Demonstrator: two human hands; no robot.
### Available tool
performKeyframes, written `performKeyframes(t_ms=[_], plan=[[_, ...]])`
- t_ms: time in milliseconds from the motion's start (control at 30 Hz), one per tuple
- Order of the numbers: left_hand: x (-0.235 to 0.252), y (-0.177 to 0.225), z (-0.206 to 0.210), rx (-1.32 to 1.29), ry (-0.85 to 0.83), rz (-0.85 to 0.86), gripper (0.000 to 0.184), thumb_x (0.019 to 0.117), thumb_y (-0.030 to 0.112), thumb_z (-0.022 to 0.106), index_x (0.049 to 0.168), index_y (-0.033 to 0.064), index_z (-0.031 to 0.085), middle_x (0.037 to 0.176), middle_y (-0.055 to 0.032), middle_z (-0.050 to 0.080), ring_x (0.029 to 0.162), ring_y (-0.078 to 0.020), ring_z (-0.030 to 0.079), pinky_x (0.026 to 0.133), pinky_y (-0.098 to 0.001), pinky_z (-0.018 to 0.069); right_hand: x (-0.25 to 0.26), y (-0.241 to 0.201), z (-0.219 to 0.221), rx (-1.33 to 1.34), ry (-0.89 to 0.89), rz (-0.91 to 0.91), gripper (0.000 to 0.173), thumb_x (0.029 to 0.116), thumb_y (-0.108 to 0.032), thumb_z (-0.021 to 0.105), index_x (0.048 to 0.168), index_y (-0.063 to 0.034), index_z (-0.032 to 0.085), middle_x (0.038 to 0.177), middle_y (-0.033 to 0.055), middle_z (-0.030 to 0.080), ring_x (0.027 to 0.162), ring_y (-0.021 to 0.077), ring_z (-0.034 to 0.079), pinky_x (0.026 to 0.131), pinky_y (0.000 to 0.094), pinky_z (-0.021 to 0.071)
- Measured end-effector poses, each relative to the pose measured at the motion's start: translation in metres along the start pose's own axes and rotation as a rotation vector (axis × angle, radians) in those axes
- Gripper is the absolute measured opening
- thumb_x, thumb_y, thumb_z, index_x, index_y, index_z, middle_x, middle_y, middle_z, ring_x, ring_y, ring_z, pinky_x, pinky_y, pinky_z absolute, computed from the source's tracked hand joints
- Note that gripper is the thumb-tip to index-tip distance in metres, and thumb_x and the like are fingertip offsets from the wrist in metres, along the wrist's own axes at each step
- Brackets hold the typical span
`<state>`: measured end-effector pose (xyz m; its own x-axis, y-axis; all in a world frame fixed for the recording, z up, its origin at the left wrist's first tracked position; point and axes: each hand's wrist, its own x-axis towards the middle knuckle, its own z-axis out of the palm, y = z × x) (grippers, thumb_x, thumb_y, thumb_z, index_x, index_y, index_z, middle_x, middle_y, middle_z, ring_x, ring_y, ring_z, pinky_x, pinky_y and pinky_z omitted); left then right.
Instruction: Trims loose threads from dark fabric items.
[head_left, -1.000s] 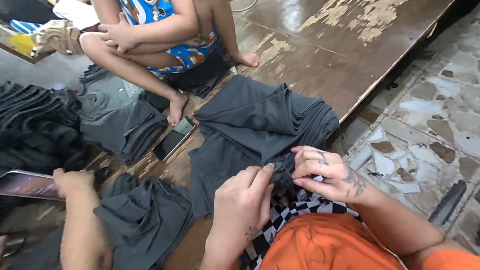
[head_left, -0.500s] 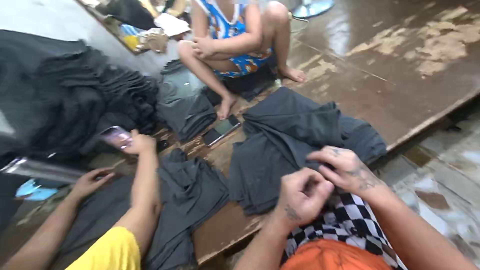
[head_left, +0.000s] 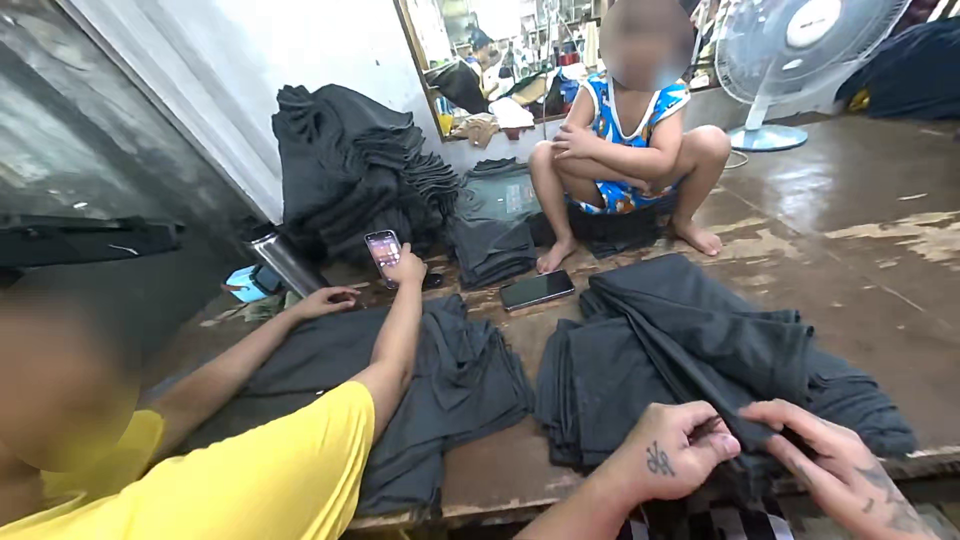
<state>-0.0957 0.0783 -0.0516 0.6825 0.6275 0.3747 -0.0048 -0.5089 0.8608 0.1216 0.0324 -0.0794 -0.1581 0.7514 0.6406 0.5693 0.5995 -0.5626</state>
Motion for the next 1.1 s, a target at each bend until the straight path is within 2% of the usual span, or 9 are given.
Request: performKeyframes(t_ms=[67, 167, 300, 433, 600, 733, 867, 900, 1100], plan=[[0.002, 0.001, -0.002, -0.043, 0.042, 0.005, 0.017, 0.0976, 0.005, 0.060, 0.089, -0.0079, 0.064, 0.073, -0.0085, 0.060, 0.065, -0.0077, 0.054, 0.062, -0.0231, 0.0460, 0.004, -0.003, -0.001, -0.069, -0.032, -0.075, 0.034, 0.0972, -0.016, 0.049, 0.116, -0.0086, 0.076, 0.084, 0.0096, 0.069, 0.081, 0.0100, 0.062, 0.078, 0.0221, 0.0508], [0.003, 0.000, -0.001, -0.100, 0.082, 0.009, 0.015, 0.0956, 0.006, 0.060, 0.087, -0.0060, 0.063, 0.073, -0.0050, 0.057, 0.064, -0.0039, 0.051, 0.060, -0.0197, 0.0434, 0.010, -0.020, -0.007, -0.170, -0.121, -0.080, 0.033, 0.0918, -0.011, 0.051, 0.107, -0.0074, 0.080, 0.075, 0.0135, 0.065, 0.072, 0.0231, 0.062, 0.069, 0.0346, 0.0525], [0.001, 0.000, 0.005, -0.138, 0.108, 0.042, 0.014, 0.0944, 0.004, 0.061, 0.087, -0.0078, 0.064, 0.071, -0.0074, 0.058, 0.063, -0.0059, 0.053, 0.060, -0.0212, 0.0449, 0.014, -0.054, -0.016, -0.154, -0.225, 0.055, 0.029, 0.0957, -0.020, 0.063, 0.105, 0.0031, 0.077, 0.101, 0.0253, 0.071, 0.089, 0.0320, 0.071, 0.081, 0.0409, 0.0586], [-0.002, 0.001, 0.012, -0.024, 0.152, 0.139, 0.017, 0.0936, 0.004, 0.061, 0.084, -0.0099, 0.063, 0.069, -0.0135, 0.060, 0.061, -0.0144, 0.057, 0.059, -0.0286, 0.0477, 0.016, -0.067, -0.008, -0.198, -0.154, 0.038, 0.016, 0.0877, -0.003, 0.068, 0.092, 0.0103, 0.075, 0.096, 0.0293, 0.072, 0.086, 0.0371, 0.072, 0.081, 0.0416, 0.0591], [-0.001, 0.008, 0.010, 0.114, 0.168, 0.239, 0.016, 0.0916, 0.005, 0.066, 0.083, -0.0088, 0.066, 0.070, -0.0159, 0.064, 0.062, -0.0218, 0.063, 0.059, -0.0373, 0.0522, 0.011, -0.066, -0.002, -0.272, -0.092, -0.018, 0.017, 0.0880, -0.001, 0.062, 0.087, 0.0111, 0.073, 0.094, 0.0282, 0.074, 0.087, 0.0368, 0.074, 0.083, 0.0406, 0.0589], [-0.001, 0.014, 0.001, 0.055, 0.017, 0.113, 0.021, 0.0971, 0.010, 0.063, 0.090, -0.0102, 0.067, 0.073, -0.0173, 0.064, 0.066, -0.0234, 0.062, 0.064, -0.0401, 0.0513, 0.009, -0.069, -0.002, -0.282, -0.050, 0.015, 0.016, 0.0897, 0.002, 0.060, 0.089, 0.0130, 0.071, 0.090, 0.0267, 0.074, 0.082, 0.0313, 0.075, 0.081, 0.0383, 0.0593], [-0.004, 0.022, -0.011, 0.180, -0.042, -0.106, 0.044, 0.0963, 0.018, 0.065, 0.136, 0.0008, 0.056, 0.109, -0.0216, 0.068, 0.092, -0.0331, 0.069, 0.079, -0.0539, 0.0550, 0.001, -0.061, -0.007, -0.172, -0.023, 0.182, 0.021, 0.0933, 0.001, 0.055, 0.093, 0.0203, 0.063, 0.093, 0.0296, 0.071, 0.086, 0.0239, 0.071, 0.083, 0.0346, 0.0564], [-0.007, 0.022, -0.011, 0.229, -0.041, -0.112, 0.048, 0.0956, 0.017, 0.065, 0.140, 0.0031, 0.055, 0.119, -0.0209, 0.067, 0.099, -0.0334, 0.069, 0.082, -0.0548, 0.0552, -0.001, -0.058, -0.008, -0.122, -0.017, 0.201, 0.023, 0.0945, -0.001, 0.054, 0.093, 0.0205, 0.060, 0.097, 0.0290, 0.070, 0.092, 0.0198, 0.071, 0.087, 0.0314, 0.0557], [-0.011, 0.000, 0.008, 0.394, 0.013, 0.099, 0.031, 0.0950, 0.008, 0.065, 0.126, 0.0036, 0.070, 0.109, -0.0164, 0.072, 0.098, -0.0302, 0.072, 0.082, -0.0507, 0.0575, -0.010, -0.038, -0.012, 0.039, 0.003, 0.173, 0.032, 0.1022, -0.019, 0.050, 0.088, 0.0089, 0.053, 0.123, 0.0258, 0.063, 0.116, 0.0109, 0.062, 0.096, 0.0243, 0.0521]])
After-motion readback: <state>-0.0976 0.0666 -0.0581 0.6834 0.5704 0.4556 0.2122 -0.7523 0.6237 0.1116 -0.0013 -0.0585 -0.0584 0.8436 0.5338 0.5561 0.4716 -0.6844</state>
